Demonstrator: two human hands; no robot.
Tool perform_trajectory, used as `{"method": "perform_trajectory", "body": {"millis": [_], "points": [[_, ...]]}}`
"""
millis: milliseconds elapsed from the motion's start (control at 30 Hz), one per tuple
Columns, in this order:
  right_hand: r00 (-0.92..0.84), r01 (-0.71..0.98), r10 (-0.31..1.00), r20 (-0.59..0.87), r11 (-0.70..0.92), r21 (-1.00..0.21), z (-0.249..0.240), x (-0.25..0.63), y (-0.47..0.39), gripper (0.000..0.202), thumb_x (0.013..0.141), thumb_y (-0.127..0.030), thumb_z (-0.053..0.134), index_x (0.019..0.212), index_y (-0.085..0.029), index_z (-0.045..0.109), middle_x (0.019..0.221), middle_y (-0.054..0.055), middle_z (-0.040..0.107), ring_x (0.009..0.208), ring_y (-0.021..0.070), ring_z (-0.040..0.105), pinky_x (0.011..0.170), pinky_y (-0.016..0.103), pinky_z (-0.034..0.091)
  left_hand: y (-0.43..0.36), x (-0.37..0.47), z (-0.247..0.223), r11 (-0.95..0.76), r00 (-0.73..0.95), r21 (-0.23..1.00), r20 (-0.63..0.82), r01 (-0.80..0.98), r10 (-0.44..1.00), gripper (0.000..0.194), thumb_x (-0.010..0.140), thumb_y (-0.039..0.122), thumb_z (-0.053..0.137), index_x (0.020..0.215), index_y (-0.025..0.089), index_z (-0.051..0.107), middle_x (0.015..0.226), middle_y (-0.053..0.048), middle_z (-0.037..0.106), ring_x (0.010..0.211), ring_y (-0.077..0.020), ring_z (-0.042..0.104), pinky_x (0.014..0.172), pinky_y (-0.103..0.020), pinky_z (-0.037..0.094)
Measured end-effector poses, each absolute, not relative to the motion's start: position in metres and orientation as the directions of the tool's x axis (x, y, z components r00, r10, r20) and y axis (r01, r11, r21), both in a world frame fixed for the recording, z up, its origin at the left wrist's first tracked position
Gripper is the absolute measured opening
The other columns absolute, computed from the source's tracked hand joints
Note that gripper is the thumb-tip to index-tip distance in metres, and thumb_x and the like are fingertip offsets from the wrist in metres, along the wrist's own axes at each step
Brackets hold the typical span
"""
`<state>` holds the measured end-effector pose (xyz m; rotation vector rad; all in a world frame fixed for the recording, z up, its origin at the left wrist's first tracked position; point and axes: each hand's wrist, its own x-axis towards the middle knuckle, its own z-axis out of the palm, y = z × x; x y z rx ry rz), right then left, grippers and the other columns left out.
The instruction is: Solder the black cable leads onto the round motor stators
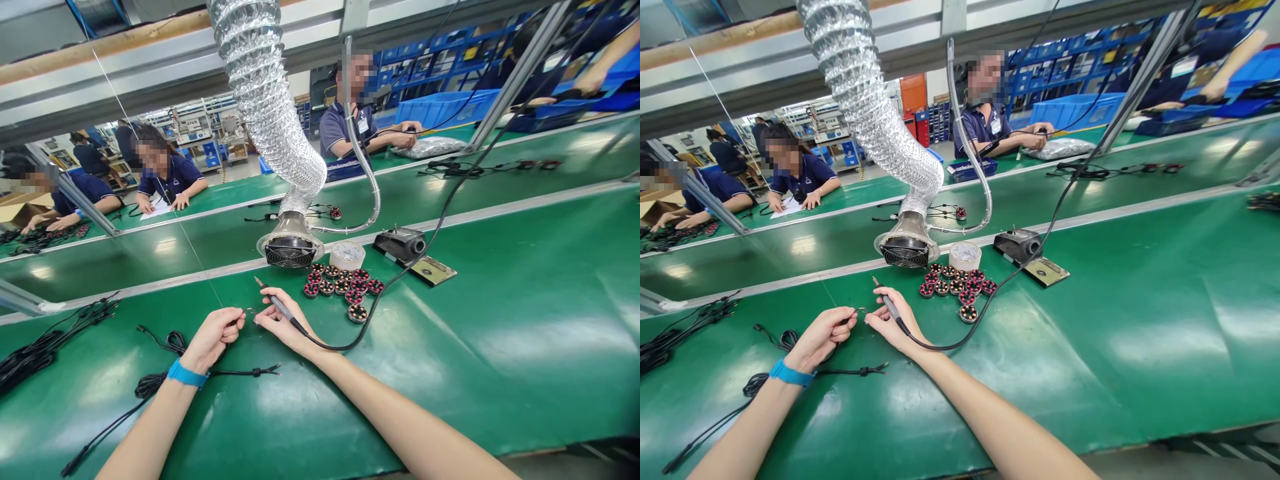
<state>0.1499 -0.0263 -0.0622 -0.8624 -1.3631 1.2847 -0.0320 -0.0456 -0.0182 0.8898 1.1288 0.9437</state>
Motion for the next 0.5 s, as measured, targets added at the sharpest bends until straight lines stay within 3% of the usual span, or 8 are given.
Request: {"method": "perform_trajectory", "body": {"millis": [100,300,500], "points": [[-0.219,-0.121,0.949,0.228,0.205,-0.971,-0.064,0.151,-0.026,0.050,0.072,-0.023,0.073,0.118,-0.023,0.054,0.107,0.003,0.055,0.072,0.0104,0.066,0.068,0.028,0.057,-0.045,-0.032,-0.019,0.359,0.144,0.922,-0.339,-0.145,0.930,0.028,0.072,0.032,0.076,0.070,0.009,0.061,0.065,0.001,0.054,0.042,0.0023,0.023,0.042,-0.018,0.011],[-0.259,0.071,0.810,0.526,0.559,-0.826,-0.064,0.160,-0.026,0.055,0.075,-0.007,0.065,0.125,-0.026,0.052,0.111,0.004,0.051,0.094,0.0162,0.063,0.089,0.035,0.053,-0.046,-0.030,-0.019,0.351,0.084,0.934,-0.346,-0.061,0.935,0.036,0.063,0.038,0.082,0.065,0.011,0.058,0.060,0.004,0.051,0.042,0.0011,0.022,0.042,-0.020,0.009],[-0.354,0.077,0.775,0.523,0.582,-0.810,-0.067,0.162,-0.027,0.059,0.077,-0.002,0.061,0.128,-0.027,0.049,0.113,0.004,0.047,0.097,0.0160,0.062,0.092,0.034,0.052,-0.047,-0.027,-0.025,0.326,0.006,0.937,-0.329,0.129,0.944,0.041,0.060,0.046,0.081,0.070,0.010,0.063,0.054,0.008,0.040,0.043,-0.0014,0.023,0.043,-0.021,0.008]]}}
